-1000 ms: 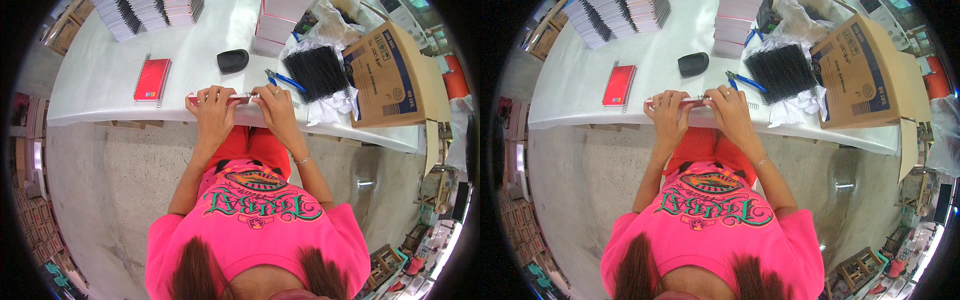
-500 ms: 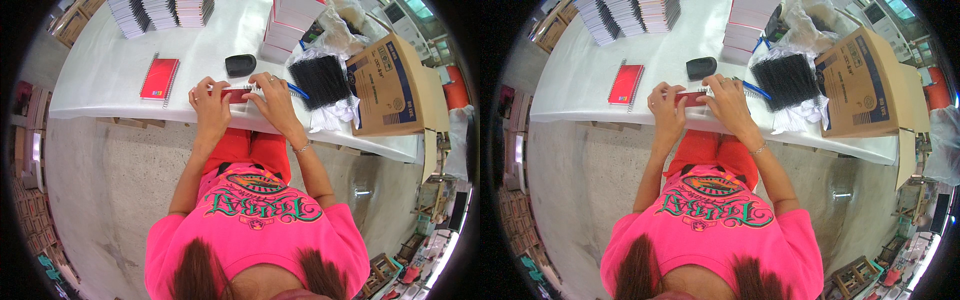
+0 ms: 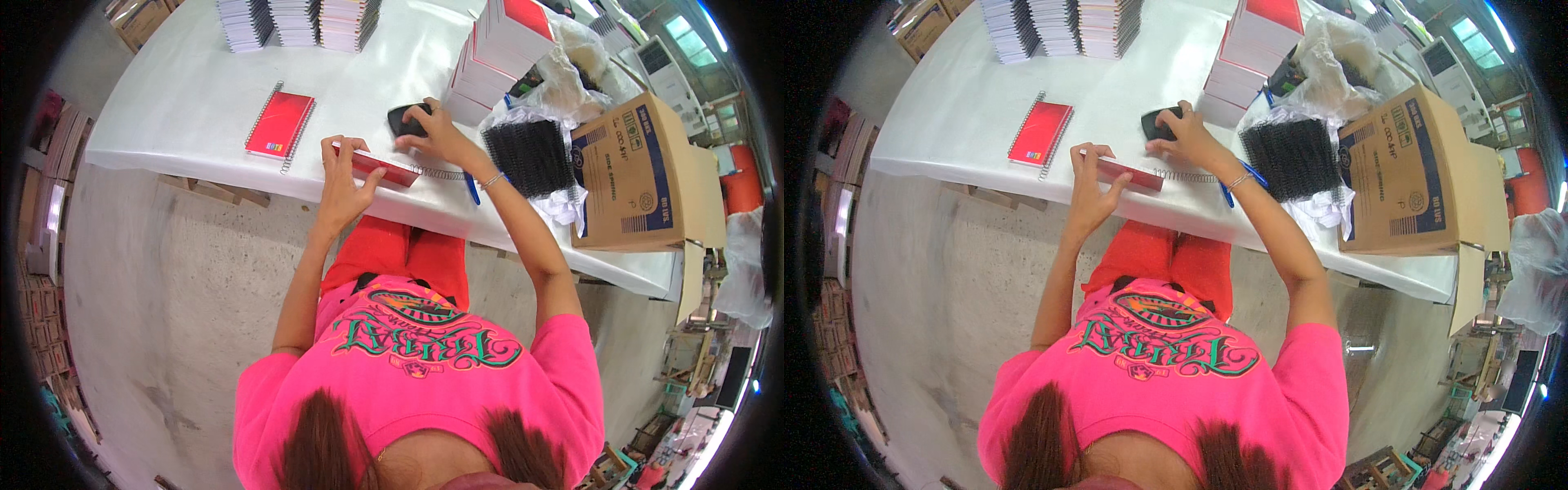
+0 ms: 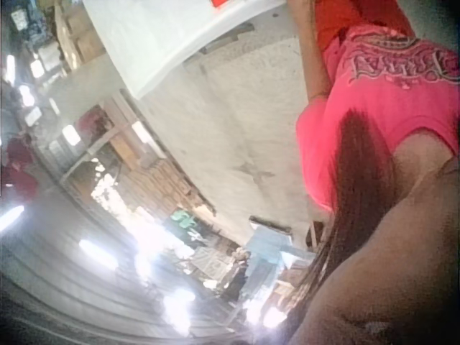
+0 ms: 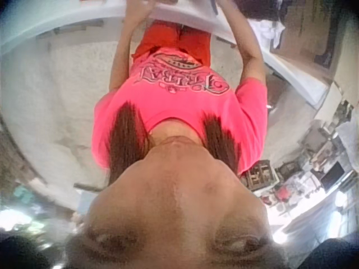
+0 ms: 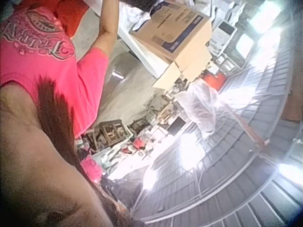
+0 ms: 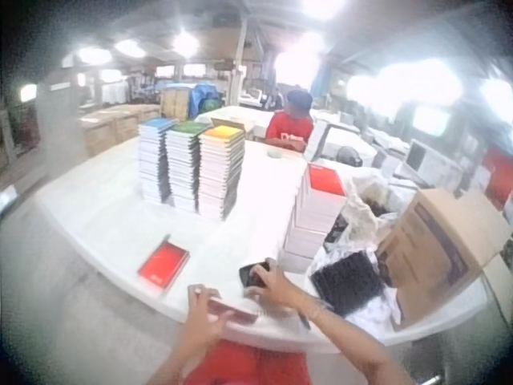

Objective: The person assembles spiral-bound notebooks by inserting black spiral coils into red notebook covers and trimming the excess with pliers. They handle multiple notebooks one at a time, placing finished units on the table.

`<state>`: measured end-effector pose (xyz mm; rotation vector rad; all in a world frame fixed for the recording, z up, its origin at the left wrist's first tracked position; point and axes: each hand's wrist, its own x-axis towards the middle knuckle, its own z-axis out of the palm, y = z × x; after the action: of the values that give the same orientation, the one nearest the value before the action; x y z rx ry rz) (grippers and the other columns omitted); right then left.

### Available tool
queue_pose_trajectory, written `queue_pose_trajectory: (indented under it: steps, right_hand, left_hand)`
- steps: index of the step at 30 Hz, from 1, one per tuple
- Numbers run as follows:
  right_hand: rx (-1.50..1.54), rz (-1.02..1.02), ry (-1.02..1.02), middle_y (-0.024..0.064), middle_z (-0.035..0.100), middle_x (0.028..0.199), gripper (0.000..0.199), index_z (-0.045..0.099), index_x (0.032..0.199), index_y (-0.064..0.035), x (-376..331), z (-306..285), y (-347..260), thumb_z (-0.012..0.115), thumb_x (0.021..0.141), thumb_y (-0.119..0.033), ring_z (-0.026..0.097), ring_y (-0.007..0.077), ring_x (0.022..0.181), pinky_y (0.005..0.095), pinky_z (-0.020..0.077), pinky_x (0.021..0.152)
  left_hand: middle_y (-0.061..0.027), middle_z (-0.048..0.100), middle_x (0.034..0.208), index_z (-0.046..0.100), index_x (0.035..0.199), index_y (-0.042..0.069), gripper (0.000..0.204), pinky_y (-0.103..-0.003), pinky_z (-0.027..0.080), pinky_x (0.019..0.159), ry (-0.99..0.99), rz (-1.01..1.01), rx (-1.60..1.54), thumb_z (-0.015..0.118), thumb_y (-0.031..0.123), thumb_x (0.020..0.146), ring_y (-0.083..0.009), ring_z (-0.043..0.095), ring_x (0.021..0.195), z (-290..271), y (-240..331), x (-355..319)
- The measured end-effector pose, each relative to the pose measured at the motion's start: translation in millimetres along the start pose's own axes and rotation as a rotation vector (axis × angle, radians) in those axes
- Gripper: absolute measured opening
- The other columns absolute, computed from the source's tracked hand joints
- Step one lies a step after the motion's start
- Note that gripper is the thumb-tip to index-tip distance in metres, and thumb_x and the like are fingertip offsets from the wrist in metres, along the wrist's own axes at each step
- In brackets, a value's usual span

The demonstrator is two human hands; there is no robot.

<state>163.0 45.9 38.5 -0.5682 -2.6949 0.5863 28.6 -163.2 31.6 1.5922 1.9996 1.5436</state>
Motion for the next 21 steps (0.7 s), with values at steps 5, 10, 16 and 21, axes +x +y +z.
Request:
queue_pose_trajectory:
  steps: [5,10,16,21]
  right_hand:
    - [0.296,0.032,0.044,0.0284,0.055,0.123,0.049,0.061,0.106,-0.0081,-2,-11,-15,0.076,0.081,-0.047,0.054,0.0366,0.117,0.0426,0.0444,0.099]
    - [1.357,0.196,-0.387,0.0173,0.057,0.127,0.062,0.056,0.113,-0.0027,-34,-54,-16,0.070,0.085,-0.057,0.056,0.0202,0.119,0.0325,0.0444,0.100]
    - [1.350,-0.051,-0.511,0.0253,0.045,0.147,0.059,0.064,0.109,-0.0086,-59,-74,-21,0.070,0.082,-0.060,0.041,0.0287,0.138,0.0400,0.0270,0.115]
    - [0.837,0.231,-0.531,0.0220,0.046,0.147,0.052,0.068,0.106,-0.0065,-57,-66,-32,0.072,0.083,-0.053,0.046,0.0265,0.131,0.0349,0.0310,0.112]
  left_hand:
    - [-0.0148,0.037,0.114,0.048,0.113,0.005,0.059,-0.045,0.039,0.097,0.023,0.080,-0.018,0.085,0.024,0.071,-0.0336,0.043,0.111,-8,-15,14]
    - [-0.0127,0.036,0.113,0.048,0.111,0.006,0.070,-0.043,0.042,0.094,-0.012,0.049,-0.061,0.091,0.032,0.063,-0.0306,0.043,0.109,-5,-23,21]
    - [-0.0104,0.035,0.109,0.049,0.105,0.004,0.071,-0.040,0.044,0.091,-0.042,0.099,-0.127,0.093,0.034,0.059,-0.0268,0.045,0.106,4,-26,28]
    - [-0.0089,0.036,0.108,0.049,0.105,0.004,0.071,-0.038,0.045,0.086,-0.062,0.102,-0.137,0.094,0.031,0.057,-0.0248,0.046,0.103,4,-24,28]
